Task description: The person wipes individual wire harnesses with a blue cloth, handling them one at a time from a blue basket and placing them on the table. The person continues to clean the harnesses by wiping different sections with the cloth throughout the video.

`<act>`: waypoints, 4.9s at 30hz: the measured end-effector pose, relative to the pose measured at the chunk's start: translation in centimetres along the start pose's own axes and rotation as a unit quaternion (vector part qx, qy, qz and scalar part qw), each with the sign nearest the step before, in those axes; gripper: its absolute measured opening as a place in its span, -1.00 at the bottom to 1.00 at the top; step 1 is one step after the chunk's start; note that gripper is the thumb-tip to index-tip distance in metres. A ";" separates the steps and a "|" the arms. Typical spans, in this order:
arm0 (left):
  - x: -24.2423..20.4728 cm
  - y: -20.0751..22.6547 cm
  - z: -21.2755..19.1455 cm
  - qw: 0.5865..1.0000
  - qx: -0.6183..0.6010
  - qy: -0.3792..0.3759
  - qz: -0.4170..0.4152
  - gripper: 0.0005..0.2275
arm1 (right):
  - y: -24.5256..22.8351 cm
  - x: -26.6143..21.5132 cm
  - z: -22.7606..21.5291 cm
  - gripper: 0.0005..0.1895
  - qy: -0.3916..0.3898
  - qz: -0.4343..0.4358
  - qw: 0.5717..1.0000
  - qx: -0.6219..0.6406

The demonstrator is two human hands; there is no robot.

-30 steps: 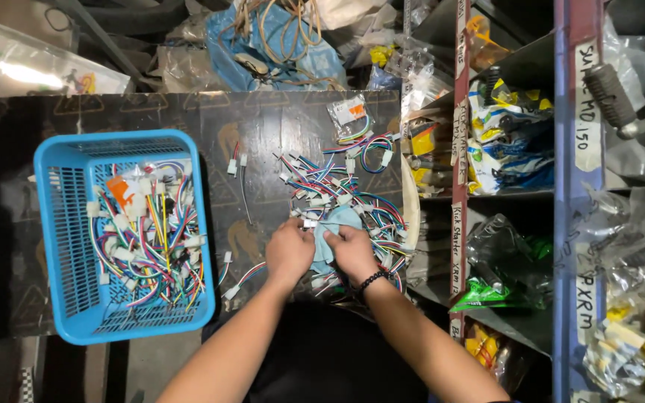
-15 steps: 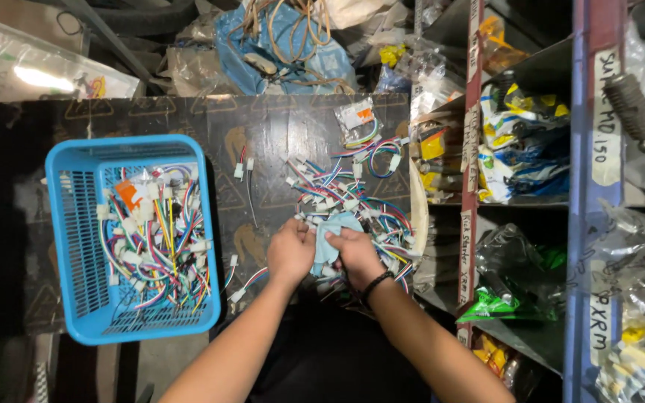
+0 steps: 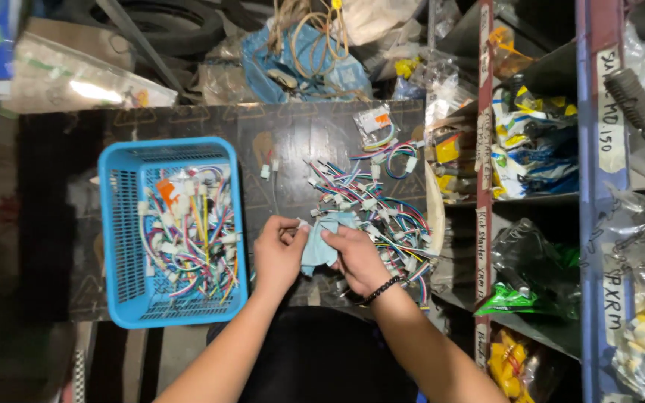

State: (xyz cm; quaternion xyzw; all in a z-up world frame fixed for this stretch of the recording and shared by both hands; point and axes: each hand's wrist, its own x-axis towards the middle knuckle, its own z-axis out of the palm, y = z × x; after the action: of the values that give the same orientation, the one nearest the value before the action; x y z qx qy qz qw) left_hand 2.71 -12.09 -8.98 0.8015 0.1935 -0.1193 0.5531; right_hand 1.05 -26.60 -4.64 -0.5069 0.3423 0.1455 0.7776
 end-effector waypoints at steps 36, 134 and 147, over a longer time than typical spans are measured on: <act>-0.9 -0.1 -11.4 0.963 -0.236 -0.111 0.063 -0.82 | 2.7 -3.1 11.4 -0.57 -0.014 -0.125 0.991 0.043; -3.2 3.4 -15.6 0.926 0.241 -0.008 0.290 -0.86 | -1.6 -3.4 10.3 -0.80 0.068 -0.097 0.978 -0.172; -4.7 4.8 -15.9 0.944 0.145 0.046 0.291 -0.86 | 0.2 -3.6 8.8 -0.77 -0.150 -0.112 0.972 -0.144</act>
State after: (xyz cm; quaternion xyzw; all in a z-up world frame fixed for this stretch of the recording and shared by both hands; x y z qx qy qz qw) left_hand 0.24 0.43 2.69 0.8991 -0.0426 0.0571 0.4320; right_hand 1.66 -18.28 -0.14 -0.6213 0.1385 0.1795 0.7501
